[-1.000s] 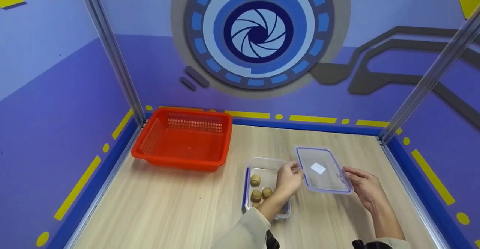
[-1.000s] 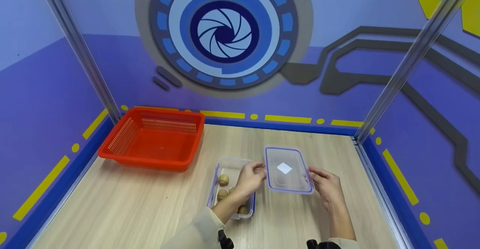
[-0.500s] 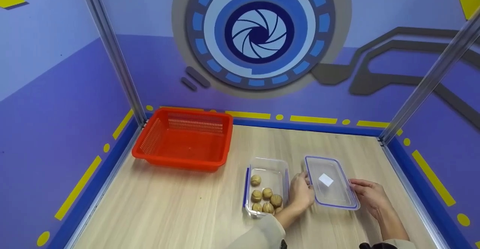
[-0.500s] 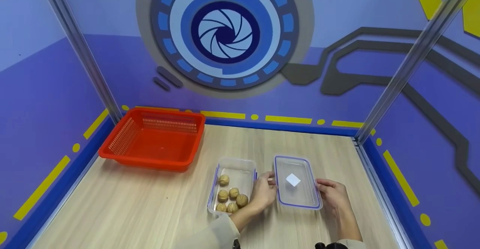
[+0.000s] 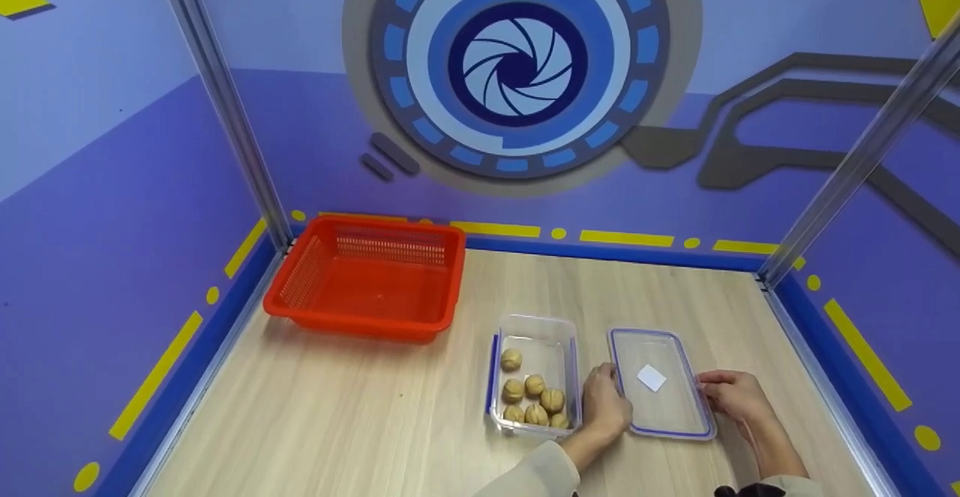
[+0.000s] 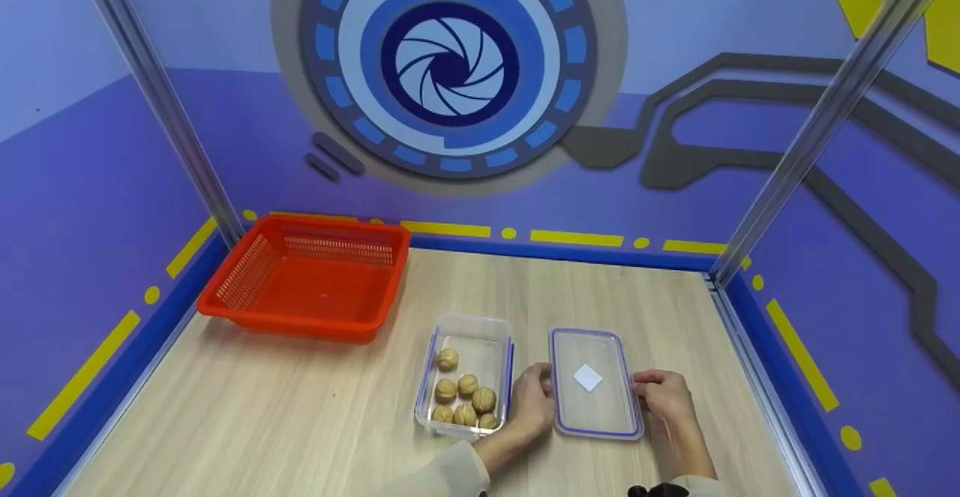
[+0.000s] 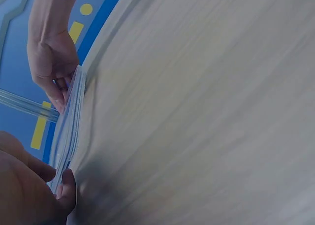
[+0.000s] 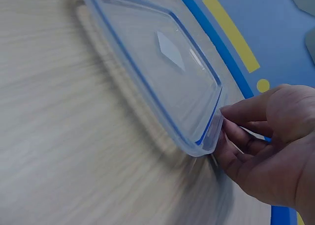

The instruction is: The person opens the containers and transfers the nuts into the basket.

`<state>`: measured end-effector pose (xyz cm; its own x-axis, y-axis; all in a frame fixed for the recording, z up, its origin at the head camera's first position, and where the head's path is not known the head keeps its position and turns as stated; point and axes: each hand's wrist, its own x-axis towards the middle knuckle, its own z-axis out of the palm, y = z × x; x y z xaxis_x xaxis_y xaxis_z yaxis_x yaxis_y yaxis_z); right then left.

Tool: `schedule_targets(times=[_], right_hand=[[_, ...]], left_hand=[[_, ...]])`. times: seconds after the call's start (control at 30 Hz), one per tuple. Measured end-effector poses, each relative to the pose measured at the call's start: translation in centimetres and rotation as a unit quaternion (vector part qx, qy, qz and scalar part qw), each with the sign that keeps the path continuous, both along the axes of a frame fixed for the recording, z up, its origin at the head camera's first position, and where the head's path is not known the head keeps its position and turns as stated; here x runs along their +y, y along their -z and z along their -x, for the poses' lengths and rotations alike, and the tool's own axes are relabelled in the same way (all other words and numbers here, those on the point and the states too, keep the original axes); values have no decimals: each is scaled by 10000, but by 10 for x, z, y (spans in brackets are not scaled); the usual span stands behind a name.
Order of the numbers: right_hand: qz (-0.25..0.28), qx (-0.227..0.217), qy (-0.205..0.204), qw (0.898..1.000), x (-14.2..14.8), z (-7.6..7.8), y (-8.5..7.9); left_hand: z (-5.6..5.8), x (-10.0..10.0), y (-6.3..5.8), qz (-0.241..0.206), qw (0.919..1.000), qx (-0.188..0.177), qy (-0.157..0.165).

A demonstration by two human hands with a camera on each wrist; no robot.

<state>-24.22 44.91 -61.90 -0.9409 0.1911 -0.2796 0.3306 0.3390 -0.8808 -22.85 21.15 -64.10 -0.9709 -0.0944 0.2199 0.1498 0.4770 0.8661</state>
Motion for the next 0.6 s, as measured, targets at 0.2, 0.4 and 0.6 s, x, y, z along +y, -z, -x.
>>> schedule_targets(times=[0.2,0.4,0.6], right_hand=[[-242,-115,51,9996,-4,2,1],[-579,-177,-110,9981,-4,7,-2],[-573,-234,-94,9980,0,6,-3]], left_hand=[[0,-1,5,64,9998,-117,146],[4,-2,6,150,9998,-89,84],[3,-1,3,-22,9990,-398,183]])
